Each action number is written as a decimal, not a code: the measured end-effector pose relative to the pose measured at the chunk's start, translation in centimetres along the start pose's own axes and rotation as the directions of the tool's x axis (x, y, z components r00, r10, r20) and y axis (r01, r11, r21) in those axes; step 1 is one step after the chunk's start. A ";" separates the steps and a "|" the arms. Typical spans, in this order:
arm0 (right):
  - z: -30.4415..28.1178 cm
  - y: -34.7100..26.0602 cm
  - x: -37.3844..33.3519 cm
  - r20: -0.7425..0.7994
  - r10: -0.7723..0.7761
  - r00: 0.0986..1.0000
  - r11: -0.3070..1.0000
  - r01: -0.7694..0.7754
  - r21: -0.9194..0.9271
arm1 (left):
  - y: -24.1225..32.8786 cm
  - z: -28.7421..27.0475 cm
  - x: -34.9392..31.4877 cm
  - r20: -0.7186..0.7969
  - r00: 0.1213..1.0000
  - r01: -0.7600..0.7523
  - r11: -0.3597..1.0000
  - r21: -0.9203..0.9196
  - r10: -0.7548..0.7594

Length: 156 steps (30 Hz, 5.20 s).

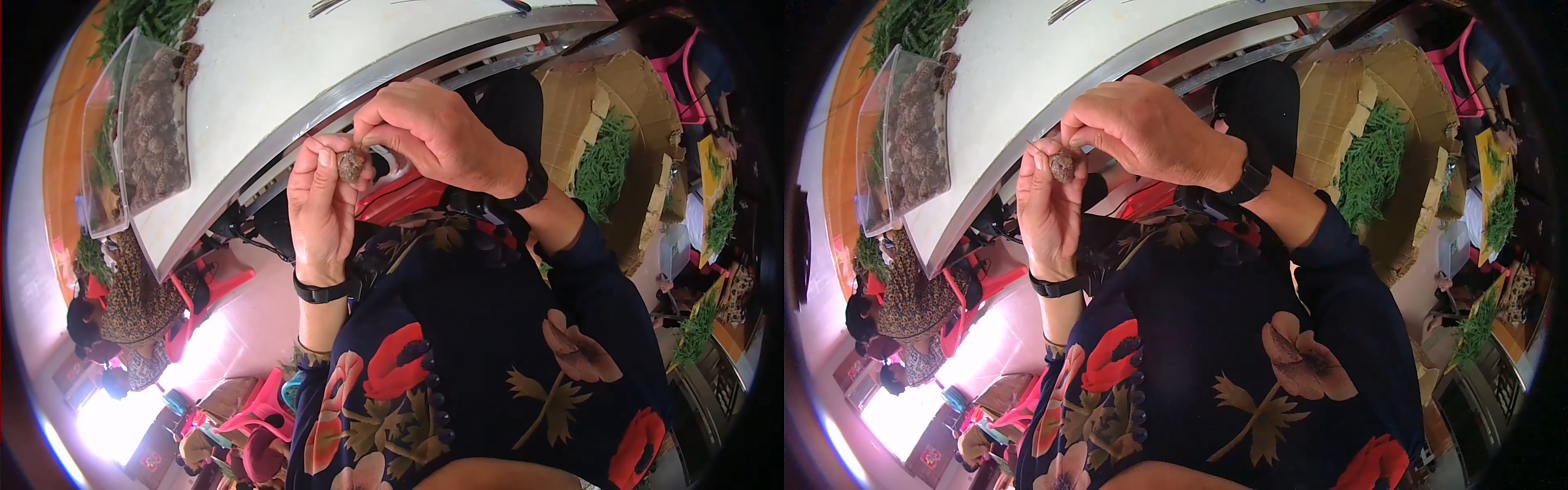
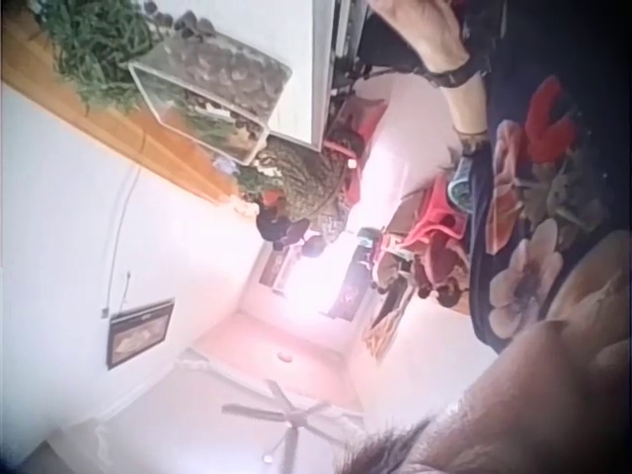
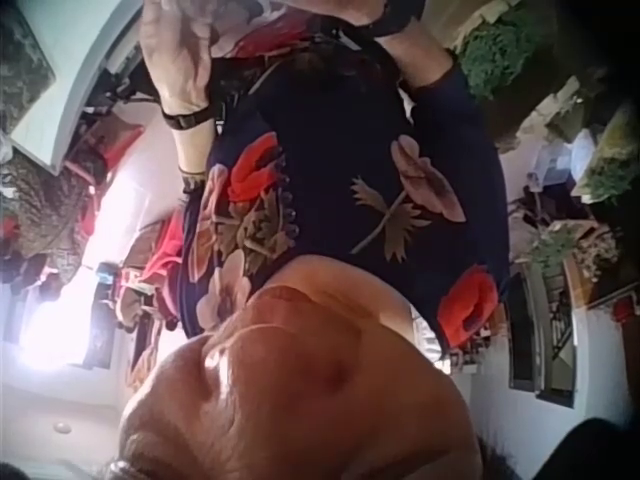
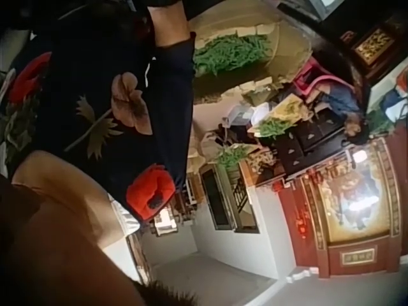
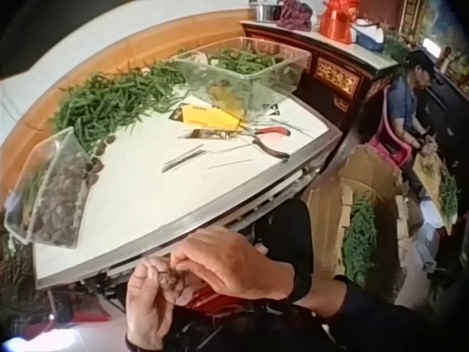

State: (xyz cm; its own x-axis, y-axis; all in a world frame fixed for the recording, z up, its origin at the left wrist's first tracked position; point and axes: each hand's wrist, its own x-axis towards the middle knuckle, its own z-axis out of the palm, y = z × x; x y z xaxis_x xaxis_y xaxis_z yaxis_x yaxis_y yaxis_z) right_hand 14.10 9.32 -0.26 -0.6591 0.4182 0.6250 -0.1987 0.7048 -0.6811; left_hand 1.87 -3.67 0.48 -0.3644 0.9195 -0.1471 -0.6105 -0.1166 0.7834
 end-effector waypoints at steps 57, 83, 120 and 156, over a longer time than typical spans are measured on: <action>0.3 -1.6 0.2 0.308 0.528 0.791 0.548 -0.595 0.588 | 0.2 -0.6 -0.3 0.007 0.998 0.065 0.996 -0.067 -0.065; 1.1 -1.8 -0.2 0.211 0.576 0.790 0.517 -0.551 0.655 | 1.8 -0.2 0.8 0.121 0.930 0.332 0.935 0.128 -0.347; -0.5 0.8 -0.8 0.176 -0.120 0.977 0.993 0.120 0.010 | 2.6 -0.5 0.7 0.034 0.850 0.497 0.822 0.276 -0.526; -2.7 1.2 0.3 0.227 -0.070 0.971 0.993 0.090 -0.076 | 1.2 -0.1 0.7 0.045 0.920 0.360 0.886 0.293 -0.389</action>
State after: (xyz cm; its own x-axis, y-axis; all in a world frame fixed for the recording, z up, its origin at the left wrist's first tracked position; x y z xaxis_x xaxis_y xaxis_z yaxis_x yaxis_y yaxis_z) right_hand 15.61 11.83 0.11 -0.7910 0.2264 0.5684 -0.2010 0.7812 -0.5910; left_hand 0.80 -3.20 1.24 -0.0660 0.9085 -0.4127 -0.4662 0.3376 0.8177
